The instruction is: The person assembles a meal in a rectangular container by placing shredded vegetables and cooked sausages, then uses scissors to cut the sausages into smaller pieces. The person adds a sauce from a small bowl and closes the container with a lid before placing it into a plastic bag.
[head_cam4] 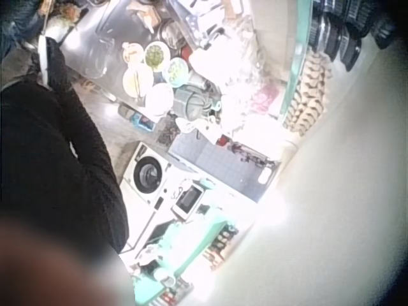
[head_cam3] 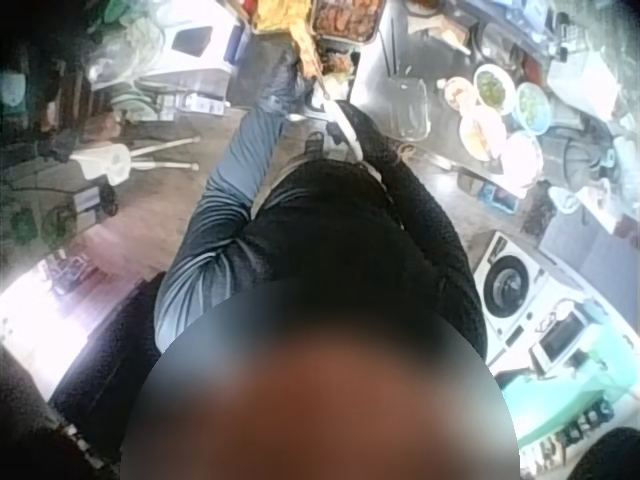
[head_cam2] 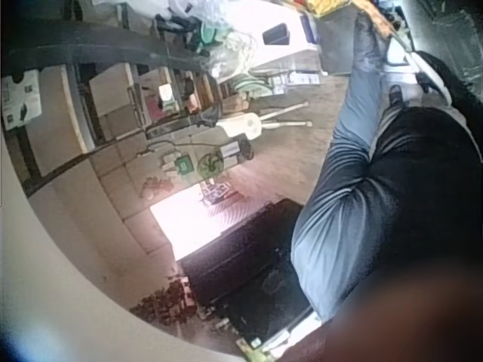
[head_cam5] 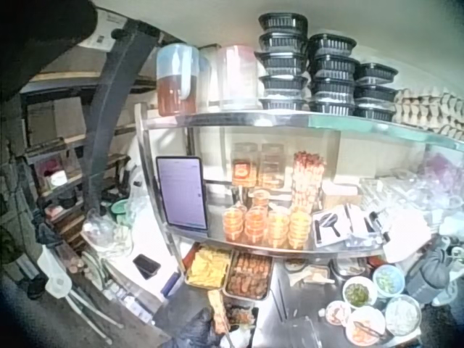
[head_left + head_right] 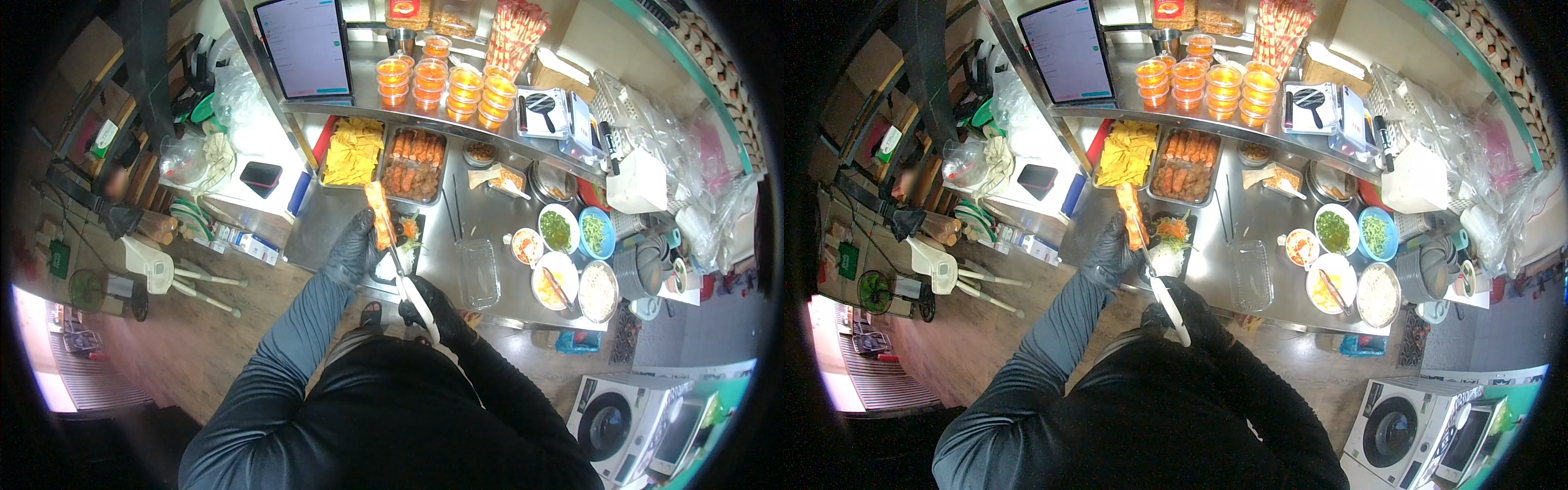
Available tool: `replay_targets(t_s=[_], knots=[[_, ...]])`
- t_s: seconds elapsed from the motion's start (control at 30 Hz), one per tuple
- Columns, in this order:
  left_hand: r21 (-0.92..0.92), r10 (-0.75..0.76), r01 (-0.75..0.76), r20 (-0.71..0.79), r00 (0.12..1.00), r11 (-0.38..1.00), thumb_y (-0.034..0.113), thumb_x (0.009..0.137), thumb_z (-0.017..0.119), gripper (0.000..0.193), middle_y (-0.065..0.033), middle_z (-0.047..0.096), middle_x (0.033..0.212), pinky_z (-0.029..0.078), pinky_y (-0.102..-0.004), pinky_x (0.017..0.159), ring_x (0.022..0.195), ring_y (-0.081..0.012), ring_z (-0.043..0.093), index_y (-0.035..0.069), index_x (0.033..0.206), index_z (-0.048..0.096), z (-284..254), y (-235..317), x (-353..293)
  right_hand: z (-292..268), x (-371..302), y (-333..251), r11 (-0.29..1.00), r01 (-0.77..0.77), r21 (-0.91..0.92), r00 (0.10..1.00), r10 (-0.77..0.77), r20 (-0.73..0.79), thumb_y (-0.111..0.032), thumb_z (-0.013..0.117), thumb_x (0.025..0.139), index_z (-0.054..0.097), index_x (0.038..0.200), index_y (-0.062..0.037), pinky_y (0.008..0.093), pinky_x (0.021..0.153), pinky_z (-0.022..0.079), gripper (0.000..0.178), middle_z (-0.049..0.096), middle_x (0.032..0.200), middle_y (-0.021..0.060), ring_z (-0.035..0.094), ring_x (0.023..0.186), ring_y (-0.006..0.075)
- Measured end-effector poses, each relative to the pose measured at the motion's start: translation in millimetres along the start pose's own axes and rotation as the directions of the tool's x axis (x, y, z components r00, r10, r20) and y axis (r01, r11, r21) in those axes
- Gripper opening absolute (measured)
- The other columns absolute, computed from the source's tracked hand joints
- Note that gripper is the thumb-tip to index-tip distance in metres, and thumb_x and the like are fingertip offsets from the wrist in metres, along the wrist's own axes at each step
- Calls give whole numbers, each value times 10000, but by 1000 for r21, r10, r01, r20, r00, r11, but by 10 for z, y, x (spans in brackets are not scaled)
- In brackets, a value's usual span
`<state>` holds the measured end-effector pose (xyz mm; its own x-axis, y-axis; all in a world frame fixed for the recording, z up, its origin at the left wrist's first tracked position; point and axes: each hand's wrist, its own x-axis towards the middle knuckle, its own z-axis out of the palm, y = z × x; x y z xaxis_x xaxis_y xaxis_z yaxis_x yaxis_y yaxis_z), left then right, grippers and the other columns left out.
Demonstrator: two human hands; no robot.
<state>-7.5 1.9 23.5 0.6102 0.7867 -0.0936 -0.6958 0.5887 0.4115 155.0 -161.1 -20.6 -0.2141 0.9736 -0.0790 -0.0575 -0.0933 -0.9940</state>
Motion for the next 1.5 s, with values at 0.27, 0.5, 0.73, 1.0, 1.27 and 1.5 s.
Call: replay_targets(t_s=[0.27,0.5,0.73,1.0,1.27,1.5], knots=[[-35,23,-25,-49,998,999,268,950,758,461,-77,665,1096,581,-407,995,1003,-218,697,56,1297,543,-213,-160,66,25,102,-42,999,44,29,999,-44,-8,-157,588,1046,504,1386,-17,265,709,485,377,585,920,19,565,800,97],[89,58,-42,-183,981,995,267,982,710,496,-141,616,1252,529,-455,1063,1157,-284,636,34,1369,507,-175,-176,-21,113,73,-305,985,-39,170,998,48,-50,-218,553,1068,503,1379,9,288,690,484,388,578,937,45,569,774,136],[972,178,-233,237,955,-40,169,1029,601,293,-141,660,1234,481,-420,1066,1182,-310,630,53,1298,598,-119,42,-88,28,225,-300,1000,-6,9,1000,6,-2,-177,557,1045,521,1351,14,278,791,481,362,570,1050,55,570,909,133],[877,292,-459,406,866,143,81,988,595,223,-175,692,1173,514,-399,987,1068,-311,675,-26,1177,647,-931,-41,181,92,511,-296,983,87,-159,994,-76,75,-190,576,1033,452,1497,17,354,1030,475,523,554,1418,159,579,1231,219],[894,203,-431,402,893,125,95,1024,573,223,-133,535,898,525,-323,735,833,-197,591,-81,1146,509,-356,322,369,176,589,-514,986,87,-142,995,-94,-43,-139,590,1034,506,1417,13,275,772,484,421,561,1106,53,557,903,123],[679,19,-542,633,774,-495,37,984,577,194,-126,510,882,505,-351,779,821,-228,572,-87,1121,522,-513,261,503,99,572,-486,993,-103,62,987,110,-121,-92,744,931,498,1462,-19,331,995,474,590,595,1310,102,588,1150,192]])
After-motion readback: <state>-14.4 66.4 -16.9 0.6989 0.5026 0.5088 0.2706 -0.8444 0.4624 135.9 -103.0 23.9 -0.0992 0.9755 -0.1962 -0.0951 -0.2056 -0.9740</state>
